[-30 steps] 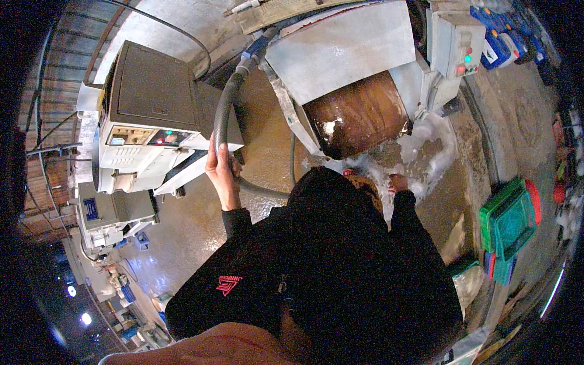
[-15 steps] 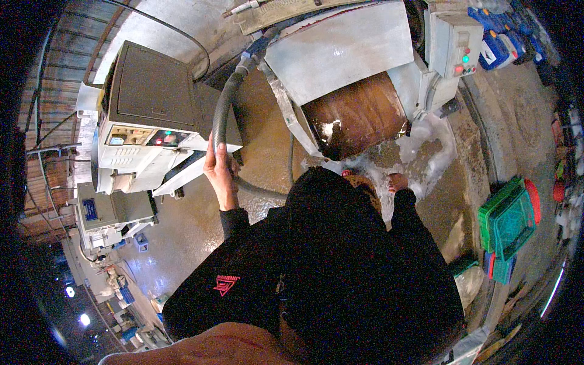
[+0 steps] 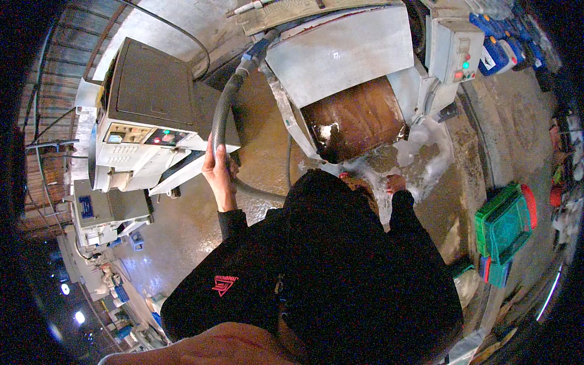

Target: The person uses a hose to spray water onto a large industrial machine, cleaning its surfaces and the surrounding floor. They then use a metal rod to manipulate a component on the machine before pressing a button on the control panel to activate a water flow.

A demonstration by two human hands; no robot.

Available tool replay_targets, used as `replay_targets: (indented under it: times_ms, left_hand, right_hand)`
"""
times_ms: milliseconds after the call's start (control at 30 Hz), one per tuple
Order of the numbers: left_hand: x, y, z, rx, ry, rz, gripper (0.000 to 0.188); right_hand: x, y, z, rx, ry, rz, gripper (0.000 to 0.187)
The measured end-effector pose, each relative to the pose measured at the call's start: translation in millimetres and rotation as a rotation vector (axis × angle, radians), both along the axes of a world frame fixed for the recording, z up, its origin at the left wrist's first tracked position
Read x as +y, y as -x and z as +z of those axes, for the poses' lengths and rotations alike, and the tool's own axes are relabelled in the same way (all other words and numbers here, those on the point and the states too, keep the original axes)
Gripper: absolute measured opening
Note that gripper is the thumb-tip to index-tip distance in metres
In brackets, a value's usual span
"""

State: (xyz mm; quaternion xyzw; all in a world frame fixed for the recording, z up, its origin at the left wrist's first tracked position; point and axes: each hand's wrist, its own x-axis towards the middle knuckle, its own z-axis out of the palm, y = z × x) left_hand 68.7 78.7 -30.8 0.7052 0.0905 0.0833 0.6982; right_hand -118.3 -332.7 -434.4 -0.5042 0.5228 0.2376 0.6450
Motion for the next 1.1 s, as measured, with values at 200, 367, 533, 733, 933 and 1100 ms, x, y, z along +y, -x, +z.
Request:
replay_targets:
  times_ms: [200,367,533,733,933,1100]
  left_hand:
    - [1,-1,0,0.003,-0.004,-0.002,0.041]
    - [3,0,1,-0.005,-0.005,0.012,0.041]
    - [3,-2,-2,-0.013,-0.031,0.002,0.039]
    - [6,1,-5,0.015,-0.010,0.039,0.030]
    - [6,2,-3,0.032,-0.030,0.015,0.018]
    - [5,8,2,0.027,-0.038,0.043,0.020]
  right_hand:
    - [-8,2,-19,0.044,0.050,0.023,0.029]
    - [14,-14,28,0.009,0.106,0.075,0.030]
    - [4,-4,2,-0.002,0.024,-0.004,0.032]
    - [12,-11,16,-0.026,0.015,0.030,0.029]
    - [2,0,-7,-0.069,-0.065,0.017,0.023]
    - [24,-18,31,0.028,0.035,0.093,0.025]
